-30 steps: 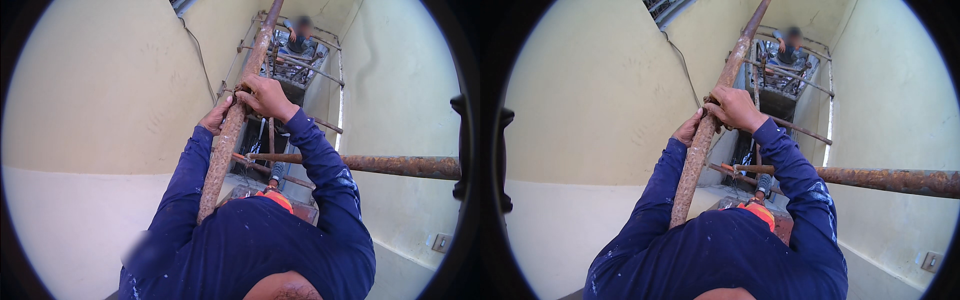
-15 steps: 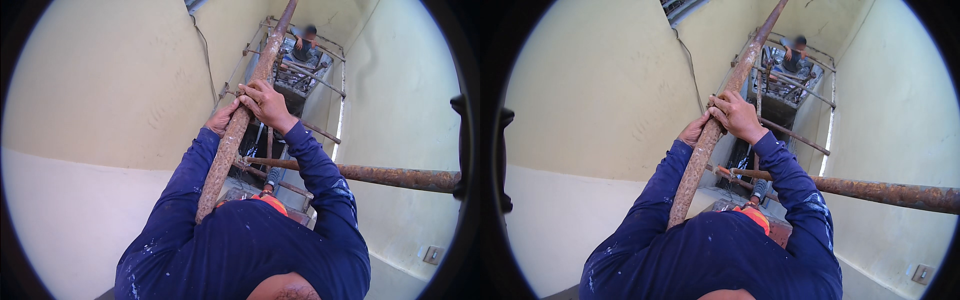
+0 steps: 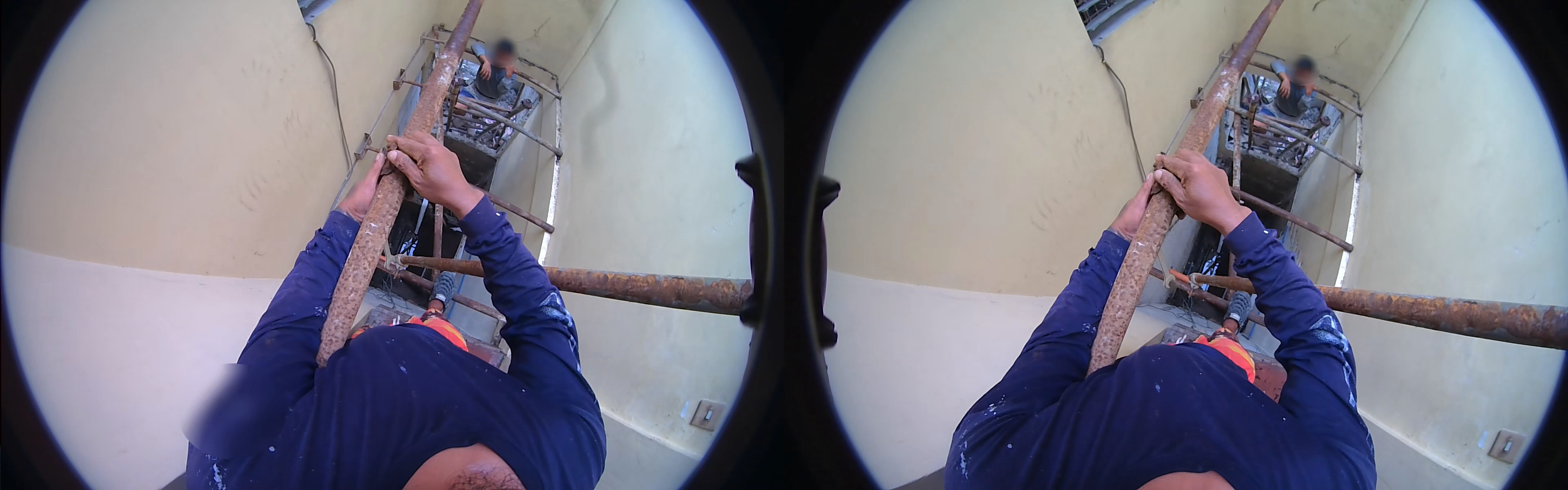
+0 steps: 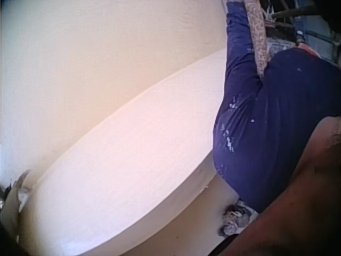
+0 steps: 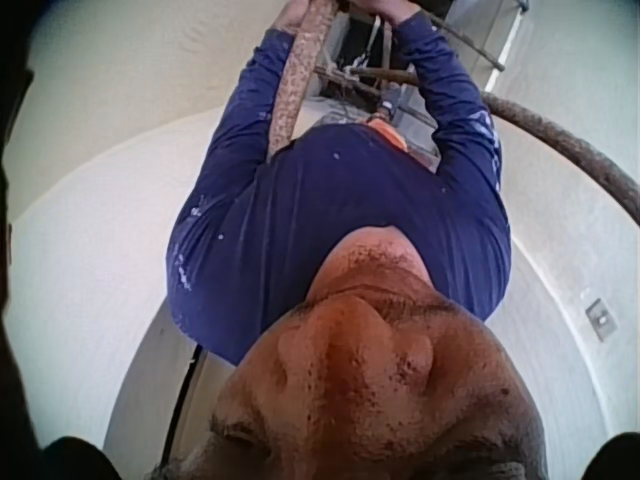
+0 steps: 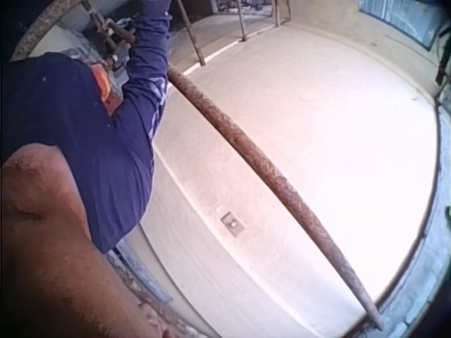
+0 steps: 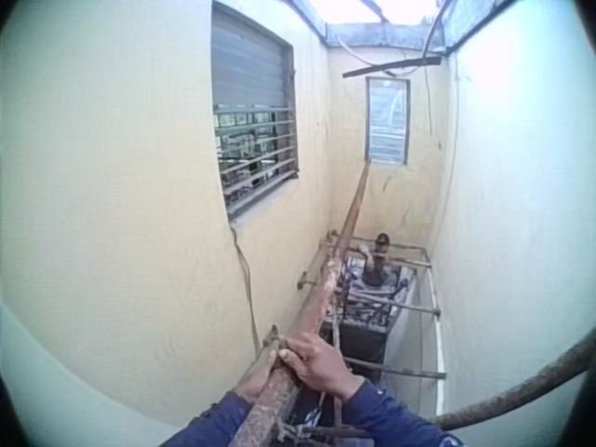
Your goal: The person lifts and positions a long metal pole onto a scaffolding frame, then uses a wrench to tighten a clamp securing the pole. The person repeats this process for another pole, ensuring the structure is stable.
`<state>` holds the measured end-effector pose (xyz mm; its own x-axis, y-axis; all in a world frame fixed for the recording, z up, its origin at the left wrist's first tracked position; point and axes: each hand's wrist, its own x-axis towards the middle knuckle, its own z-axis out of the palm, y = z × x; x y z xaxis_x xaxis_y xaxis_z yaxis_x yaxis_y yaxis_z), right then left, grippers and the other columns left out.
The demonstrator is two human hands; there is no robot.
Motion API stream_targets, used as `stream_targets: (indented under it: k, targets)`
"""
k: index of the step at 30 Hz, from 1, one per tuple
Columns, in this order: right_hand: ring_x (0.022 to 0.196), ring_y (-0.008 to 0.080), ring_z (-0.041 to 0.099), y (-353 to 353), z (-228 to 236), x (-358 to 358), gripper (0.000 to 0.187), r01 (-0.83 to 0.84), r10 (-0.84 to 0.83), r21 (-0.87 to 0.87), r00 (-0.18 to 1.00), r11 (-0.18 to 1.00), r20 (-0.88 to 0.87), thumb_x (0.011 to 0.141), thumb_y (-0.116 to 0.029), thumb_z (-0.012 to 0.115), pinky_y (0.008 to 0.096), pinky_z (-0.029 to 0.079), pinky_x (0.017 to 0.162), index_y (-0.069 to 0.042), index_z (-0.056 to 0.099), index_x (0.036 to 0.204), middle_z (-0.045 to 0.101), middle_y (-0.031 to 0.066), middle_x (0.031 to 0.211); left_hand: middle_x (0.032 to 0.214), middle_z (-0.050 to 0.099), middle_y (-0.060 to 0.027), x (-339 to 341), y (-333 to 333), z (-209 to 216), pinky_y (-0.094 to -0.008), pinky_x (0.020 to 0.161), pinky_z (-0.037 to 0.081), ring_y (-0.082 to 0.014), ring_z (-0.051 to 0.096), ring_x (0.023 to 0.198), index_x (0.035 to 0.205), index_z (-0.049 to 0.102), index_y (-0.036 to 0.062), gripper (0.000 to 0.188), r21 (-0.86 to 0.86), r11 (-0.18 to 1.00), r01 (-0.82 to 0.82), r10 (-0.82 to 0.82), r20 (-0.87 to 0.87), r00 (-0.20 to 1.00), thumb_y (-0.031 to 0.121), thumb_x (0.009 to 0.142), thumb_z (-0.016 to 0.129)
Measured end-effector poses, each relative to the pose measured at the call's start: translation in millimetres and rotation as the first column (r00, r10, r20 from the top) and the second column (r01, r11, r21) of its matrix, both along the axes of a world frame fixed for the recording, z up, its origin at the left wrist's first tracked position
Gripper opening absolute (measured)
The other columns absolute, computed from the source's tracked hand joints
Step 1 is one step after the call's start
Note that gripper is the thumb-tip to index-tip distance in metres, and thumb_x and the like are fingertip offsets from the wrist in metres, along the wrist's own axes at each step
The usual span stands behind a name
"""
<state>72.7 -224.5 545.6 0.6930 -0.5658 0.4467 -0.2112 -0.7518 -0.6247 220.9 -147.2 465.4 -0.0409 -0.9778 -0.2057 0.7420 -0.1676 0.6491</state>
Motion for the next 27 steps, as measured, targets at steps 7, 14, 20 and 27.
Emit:
stream_targets:
  k: [7, 14, 20, 27]
  targets:
    - [0.087, 0.0131, 0.06, -3, -15, -1, 0.03, -0.254, -0.007, 0.555, 0.906, 0.792, 0.423, 0.103, -0.023, 0.055, 0.0297, 0.049, 0.08, 0.002, 0.067, 0.114, 0.067, 0.0075, 0.089, 0.125, 0.063, -0.0121, 3, -3, -7, -0.0412, 0.089, 0.059, -0.0241, 0.068, 0.104, 0.14, 0.049, 0.0075, 0.055, -0.047, 0.998, 0.032, -0.036, -0.081, 0.996, 0.05, 0.105, 0.041]
    - [0.09, 0.0306, 0.06, 0, -12, -3, 0.033, -0.137, 0.09, 0.132, 0.946, 0.982, 0.311, 0.1, -0.026, 0.057, 0.039, 0.048, 0.084, 0.002, 0.067, 0.113, 0.062, 0.0152, 0.092, 0.128, 0.061, -0.0143, 13, -4, -22, -0.0438, 0.096, 0.056, -0.0262, 0.064, 0.113, 0.141, 0.048, 0.0083, 0.054, -0.152, 0.985, 0.087, -0.11, -0.147, 0.983, 0.048, 0.105, 0.044]
    - [0.092, 0.0326, 0.059, -12, 11, 2, 0.026, -0.19, 0.191, -0.056, 0.982, 0.98, 0.015, 0.091, -0.02, 0.065, 0.039, 0.048, 0.081, 0.002, 0.066, 0.105, 0.058, 0.0172, 0.092, 0.133, 0.058, -0.0141, 4, -4, -6, -0.0429, 0.102, 0.053, -0.026, 0.062, 0.118, 0.142, 0.046, 0.0086, 0.054, -0.049, 0.999, 0.004, -0.01, -0.124, 0.992, 0.047, 0.104, 0.048]
    - [0.083, 0.0364, 0.06, -5, 6, 14, 0.022, -0.001, -0.025, 0.16, 0.987, 0.987, 0.16, 0.084, -0.017, 0.072, 0.0407, 0.048, 0.073, 0.001, 0.061, 0.086, 0.058, 0.0178, 0.086, 0.133, 0.058, -0.0132, 6, -6, -12, -0.0413, 0.103, 0.052, -0.0245, 0.061, 0.118, 0.142, 0.046, 0.0096, 0.054, -0.082, 0.996, 0.024, -0.034, -0.121, 0.992, 0.047, 0.103, 0.05]
